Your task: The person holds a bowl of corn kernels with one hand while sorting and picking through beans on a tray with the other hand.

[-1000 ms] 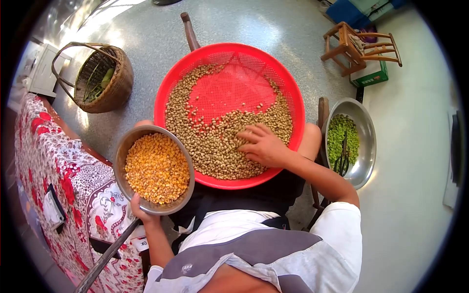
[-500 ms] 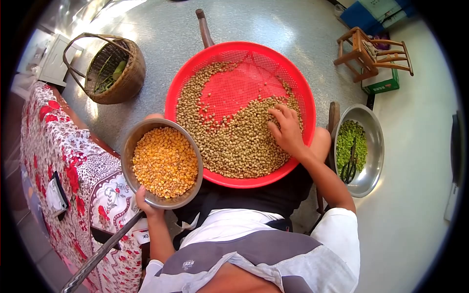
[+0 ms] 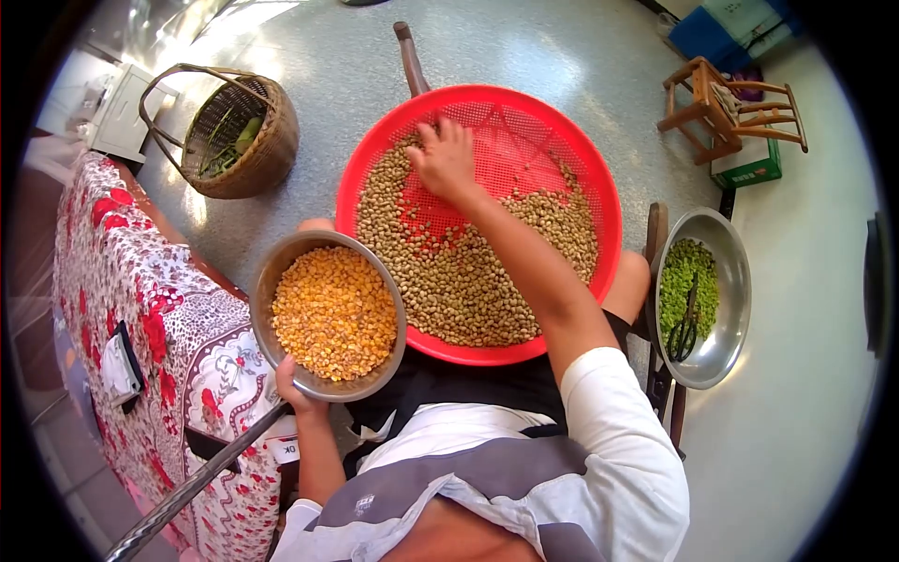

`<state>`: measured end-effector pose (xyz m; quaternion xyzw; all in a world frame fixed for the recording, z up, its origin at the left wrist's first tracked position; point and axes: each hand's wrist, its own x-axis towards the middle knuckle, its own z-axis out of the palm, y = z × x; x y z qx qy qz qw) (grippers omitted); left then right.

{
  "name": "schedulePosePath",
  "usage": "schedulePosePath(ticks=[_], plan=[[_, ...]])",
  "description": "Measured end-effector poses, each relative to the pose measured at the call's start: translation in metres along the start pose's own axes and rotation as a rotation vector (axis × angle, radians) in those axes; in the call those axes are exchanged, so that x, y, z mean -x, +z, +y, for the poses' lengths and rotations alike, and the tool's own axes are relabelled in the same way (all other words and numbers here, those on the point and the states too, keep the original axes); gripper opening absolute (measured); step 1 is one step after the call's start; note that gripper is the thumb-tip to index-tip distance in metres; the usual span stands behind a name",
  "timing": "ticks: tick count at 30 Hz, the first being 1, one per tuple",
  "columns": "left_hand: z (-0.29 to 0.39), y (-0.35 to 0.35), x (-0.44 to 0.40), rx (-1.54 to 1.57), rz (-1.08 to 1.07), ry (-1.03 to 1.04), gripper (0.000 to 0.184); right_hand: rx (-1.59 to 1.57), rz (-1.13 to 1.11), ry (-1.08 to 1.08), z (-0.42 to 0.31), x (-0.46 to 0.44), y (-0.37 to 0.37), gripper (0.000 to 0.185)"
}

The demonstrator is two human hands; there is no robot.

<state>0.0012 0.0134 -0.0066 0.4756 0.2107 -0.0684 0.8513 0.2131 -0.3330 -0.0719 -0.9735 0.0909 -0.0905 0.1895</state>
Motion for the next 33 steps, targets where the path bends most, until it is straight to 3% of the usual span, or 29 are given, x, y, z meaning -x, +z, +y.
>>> schedulePosePath(ticks=[6,7,8,10,11,14,21,29,33], plan=[[0.002,0.009,0.003,0.035,-0.018,-0.003,0.066,-0.262,0.173,-0.268,-0.006,0.022,0.007,0.044],[0.002,0.01,0.002,0.033,-0.002,0.006,0.066,-0.274,0.319,-0.259,-0.001,0.024,0.003,0.035],[0.002,0.01,0.002,0.039,0.001,0.005,0.066,-0.272,0.315,-0.264,0.006,0.028,-0.004,0.035],[0.0,0.006,0.001,0.043,0.01,0.011,0.066,-0.325,0.186,-0.251,0.02,0.04,-0.016,0.017],[-0.001,0.005,0.0,0.049,0.014,0.011,0.066,-0.319,0.253,-0.294,0.023,0.045,-0.015,0.008],[-0.002,0.002,-0.001,0.044,-0.026,0.02,0.068,-0.28,0.098,-0.319,0.027,0.063,-0.02,0.011],[-0.003,-0.004,-0.003,0.047,-0.028,0.005,0.067,-0.264,0.087,-0.405,0.015,0.068,-0.016,0.013],[0.0,0.006,0.001,0.051,-0.067,0.013,0.065,0.146,0.133,-0.619,0.015,0.061,-0.016,0.01],[-0.003,-0.002,-0.003,0.035,-0.006,0.027,0.063,-0.125,0.23,-0.473,0.014,0.064,-0.021,0.009]])
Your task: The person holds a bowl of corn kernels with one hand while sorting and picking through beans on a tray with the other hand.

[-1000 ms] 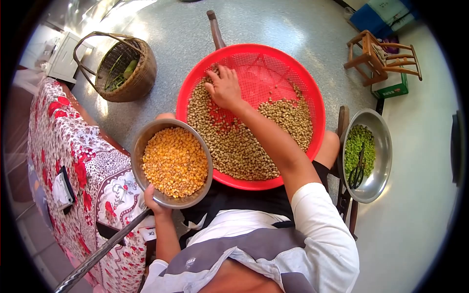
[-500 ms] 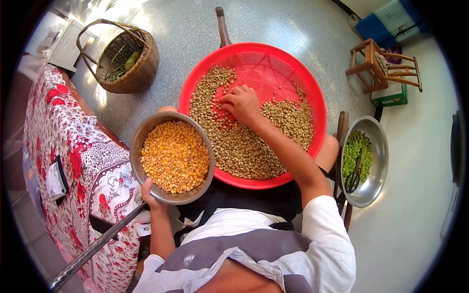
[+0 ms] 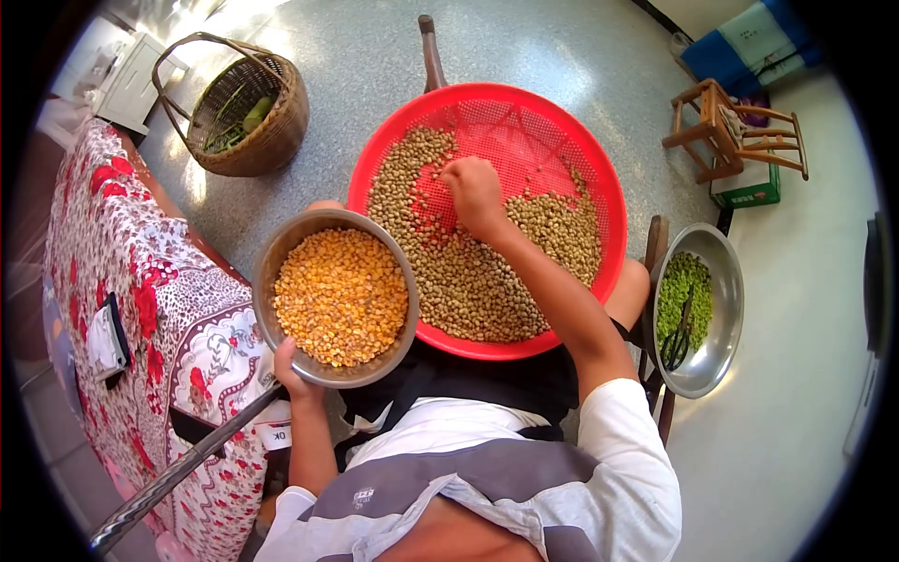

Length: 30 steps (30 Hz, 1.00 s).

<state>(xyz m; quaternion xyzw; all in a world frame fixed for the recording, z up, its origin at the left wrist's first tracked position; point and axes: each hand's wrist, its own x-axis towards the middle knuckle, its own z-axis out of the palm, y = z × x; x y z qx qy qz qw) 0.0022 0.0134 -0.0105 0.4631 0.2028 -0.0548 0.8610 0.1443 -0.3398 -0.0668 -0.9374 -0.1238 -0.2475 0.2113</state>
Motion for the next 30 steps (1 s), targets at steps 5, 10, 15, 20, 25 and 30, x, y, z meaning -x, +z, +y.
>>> schedulePosePath(ticks=[5,10,15,20,25,30], plan=[[0.001,0.01,0.005,0.026,0.0,-0.018,0.061,-1.017,0.08,0.68,-0.067,-0.027,-0.094,0.013],[0.003,0.005,0.001,-0.016,0.019,-0.032,0.059,-0.721,0.099,-0.064,-0.139,-0.025,-0.117,0.006],[0.002,0.005,0.002,-0.014,0.068,-0.042,0.065,-0.678,-0.065,-0.197,-0.139,-0.005,-0.111,0.013],[0.0,0.012,0.002,0.031,-0.048,-0.021,0.068,-0.894,-0.006,0.33,-0.095,0.026,-0.099,0.011],[0.004,0.011,0.004,0.052,-0.018,-0.071,0.067,-0.458,-0.13,0.32,-0.032,0.047,-0.061,0.007],[0.001,0.002,0.002,0.041,-0.002,-0.067,0.064,-0.186,-0.045,0.257,-0.004,0.013,-0.014,0.011]])
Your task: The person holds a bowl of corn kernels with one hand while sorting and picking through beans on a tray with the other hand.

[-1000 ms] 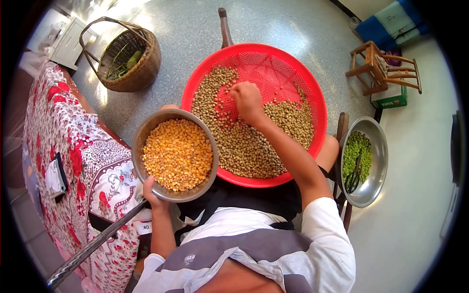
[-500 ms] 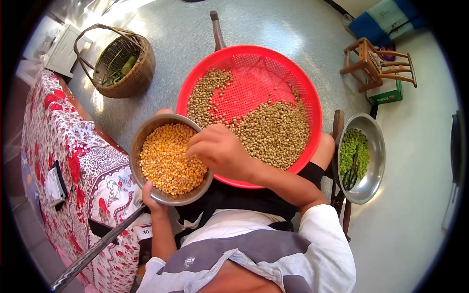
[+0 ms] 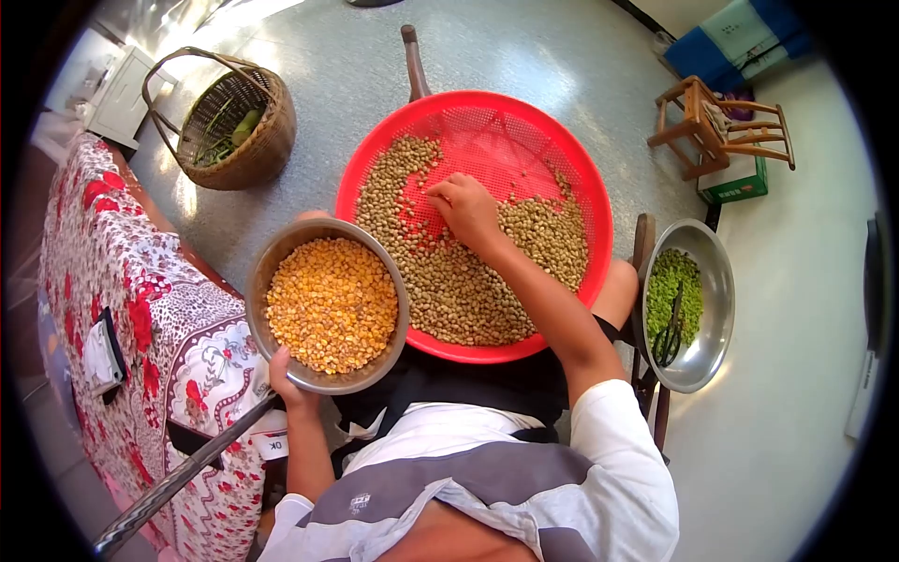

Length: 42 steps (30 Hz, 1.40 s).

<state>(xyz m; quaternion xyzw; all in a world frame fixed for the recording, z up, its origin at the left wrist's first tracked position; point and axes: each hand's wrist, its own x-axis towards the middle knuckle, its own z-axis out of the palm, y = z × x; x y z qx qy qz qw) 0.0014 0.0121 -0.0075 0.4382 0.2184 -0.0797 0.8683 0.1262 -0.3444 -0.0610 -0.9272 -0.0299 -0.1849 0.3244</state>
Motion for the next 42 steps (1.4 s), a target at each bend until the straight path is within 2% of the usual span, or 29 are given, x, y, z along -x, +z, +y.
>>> schedulePosePath(ticks=[4,6,11,15,17,18,20,21,23,25,27,28,30,31,33,34,36,37,39,40,42], plan=[[-0.001,0.003,0.001,-0.009,-0.001,0.049,0.064,0.115,-0.002,-0.067,0.002,-0.014,0.019,0.014],[-0.001,-0.004,-0.001,-0.011,-0.003,0.029,0.065,0.234,0.032,-0.223,0.005,-0.016,0.02,0.009],[-0.001,-0.001,-0.002,-0.027,-0.041,0.009,0.067,0.41,0.063,-0.227,0.016,-0.016,0.028,0.006],[0.002,0.011,0.002,-0.017,-0.008,0.036,0.067,0.331,0.012,-0.126,0.018,-0.011,0.022,0.005],[0.002,0.015,0.004,-0.038,0.021,0.048,0.067,0.1,-0.031,0.115,0.018,-0.008,0.017,0.012],[0.002,0.016,0.004,-0.042,0.021,0.05,0.068,0.105,-0.028,0.119,0.015,-0.006,0.012,0.012],[0.001,0.011,0.002,-0.039,0.017,0.051,0.068,-0.253,-0.022,0.398,-0.001,-0.006,-0.002,0.01],[0.0,0.01,0.001,-0.036,0.017,0.055,0.068,-0.252,-0.019,0.4,-0.017,-0.008,-0.013,0.01],[0.001,0.014,0.002,-0.043,0.005,0.053,0.069,-0.751,0.088,0.514,-0.061,-0.012,-0.038,0.012],[0.0,0.01,0.0,-0.058,-0.013,0.068,0.07,-0.979,0.109,0.322,-0.102,-0.006,-0.05,0.018],[0.003,0.013,0.002,-0.074,-0.008,0.052,0.069,-0.848,-0.011,-0.11,-0.142,0.003,-0.073,0.023],[0.004,0.015,0.003,-0.085,-0.003,0.039,0.068,-0.853,-0.01,-0.111,-0.148,0.006,-0.076,0.023],[0.004,0.018,0.005,-0.079,-0.008,0.046,0.068,-0.635,0.035,-0.458,-0.155,0.007,-0.08,0.027],[0.004,0.018,0.005,-0.067,-0.013,0.048,0.067,-0.64,0.033,-0.464,-0.145,0.006,-0.075,0.027],[0.002,0.014,0.004,-0.043,-0.029,0.066,0.066,-0.588,0.109,-0.161,-0.104,0.006,-0.051,0.031],[0.0,0.01,0.003,-0.04,-0.023,0.062,0.066,-0.593,0.101,-0.168,-0.089,0.01,-0.038,0.031],[0.0,0.012,0.002,-0.041,-0.041,0.085,0.065,-0.104,0.086,-0.011,-0.065,0.014,-0.014,0.04],[0.0,0.01,0.001,-0.041,-0.04,0.09,0.065,-0.107,0.087,-0.014,-0.067,0.02,-0.006,0.04],[0.001,0.006,0.0,-0.035,-0.023,0.055,0.064,0.07,-0.169,-0.244,-0.081,0.035,0.016,0.049],[0.001,0.006,0.0,-0.016,-0.033,0.03,0.063,0.086,-0.166,-0.336,-0.083,0.035,0.024,0.05],[0.002,0.006,0.002,-0.027,-0.02,0.026,0.063,0.101,-0.184,-0.326,-0.082,0.025,0.038,0.05]])
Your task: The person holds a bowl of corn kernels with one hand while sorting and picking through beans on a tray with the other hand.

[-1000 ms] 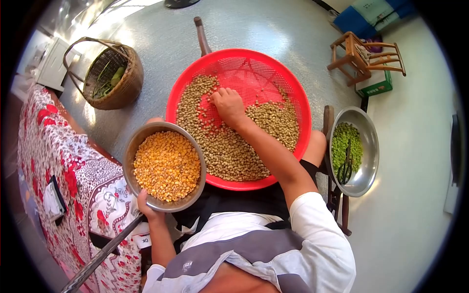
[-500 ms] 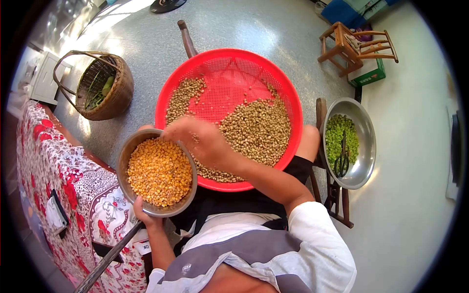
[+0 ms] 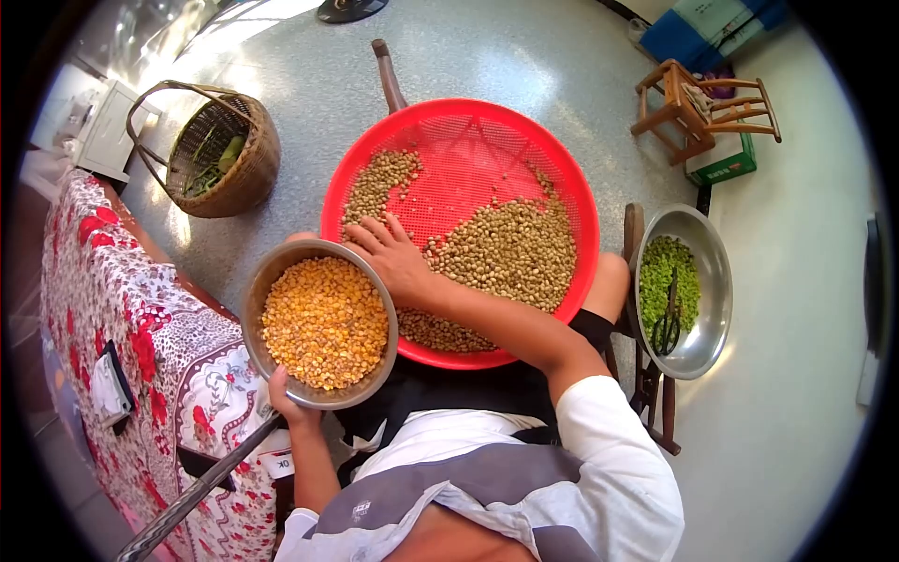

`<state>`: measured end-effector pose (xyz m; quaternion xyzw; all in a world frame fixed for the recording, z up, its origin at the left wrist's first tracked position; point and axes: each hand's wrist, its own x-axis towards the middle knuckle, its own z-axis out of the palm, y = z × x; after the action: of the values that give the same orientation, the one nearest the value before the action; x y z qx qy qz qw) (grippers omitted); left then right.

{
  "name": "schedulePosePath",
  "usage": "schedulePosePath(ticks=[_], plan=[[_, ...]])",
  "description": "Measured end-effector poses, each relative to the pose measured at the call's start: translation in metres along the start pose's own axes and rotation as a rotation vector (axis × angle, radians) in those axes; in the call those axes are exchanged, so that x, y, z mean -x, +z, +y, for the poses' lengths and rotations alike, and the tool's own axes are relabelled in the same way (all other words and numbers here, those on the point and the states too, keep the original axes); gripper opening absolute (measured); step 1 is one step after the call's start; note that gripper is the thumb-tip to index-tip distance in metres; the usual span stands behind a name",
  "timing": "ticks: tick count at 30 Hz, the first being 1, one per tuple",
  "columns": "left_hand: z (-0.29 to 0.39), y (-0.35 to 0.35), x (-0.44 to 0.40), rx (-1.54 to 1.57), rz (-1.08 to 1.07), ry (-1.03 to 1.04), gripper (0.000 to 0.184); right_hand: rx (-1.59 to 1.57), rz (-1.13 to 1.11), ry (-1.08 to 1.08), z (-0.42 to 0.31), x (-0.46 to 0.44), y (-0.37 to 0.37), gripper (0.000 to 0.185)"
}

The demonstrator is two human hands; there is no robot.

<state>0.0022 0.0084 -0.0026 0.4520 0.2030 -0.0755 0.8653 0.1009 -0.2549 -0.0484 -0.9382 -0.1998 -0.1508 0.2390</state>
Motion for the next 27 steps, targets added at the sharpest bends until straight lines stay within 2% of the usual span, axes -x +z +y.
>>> schedulePosePath(ticks=[3,5,6,8,9,13,17,19,23,25,27], plan=[[0.001,0.002,0.003,-0.013,0.038,0.006,0.064,0.024,0.05,-0.022,0.014,-0.019,0.005,0.041],[0.0,0.004,0.002,-0.007,0.064,0.014,0.064,-0.185,0.122,0.016,0.027,-0.026,-0.001,0.024],[0.0,0.006,0.002,0.012,0.041,0.016,0.064,-0.132,0.238,-0.007,0.041,-0.034,-0.006,0.012],[-0.001,0.004,0.002,0.035,0.027,0.018,0.064,-0.026,0.224,0.191,0.071,-0.046,-0.017,0.014],[-0.002,0.001,0.0,0.035,0.023,0.009,0.063,-0.042,0.347,0.201,0.095,-0.048,-0.015,0.015],[-0.004,-0.009,-0.004,0.058,-0.009,-0.024,0.063,-0.044,0.257,0.454,0.15,-0.056,-0.019,0.013],[-0.007,-0.019,-0.005,-0.017,0.012,-0.006,0.066,-0.048,0.079,0.475,0.165,-0.06,-0.021,0.013],[-0.007,-0.017,-0.003,0.004,0.0,0.002,0.065,0.063,-0.018,0.48,0.16,-0.063,-0.033,0.01],[-0.004,-0.005,-0.001,0.017,-0.019,0.007,0.064,0.111,-0.028,0.454,0.165,-0.068,-0.035,0.008],[-0.003,-0.003,-0.001,0.002,0.005,0.021,0.064,0.26,-0.058,0.287,0.169,-0.07,-0.033,0.011],[-0.004,-0.004,-0.001,0.007,-0.001,0.018,0.064,0.3,-0.02,0.235,0.17,-0.068,-0.03,0.012]])
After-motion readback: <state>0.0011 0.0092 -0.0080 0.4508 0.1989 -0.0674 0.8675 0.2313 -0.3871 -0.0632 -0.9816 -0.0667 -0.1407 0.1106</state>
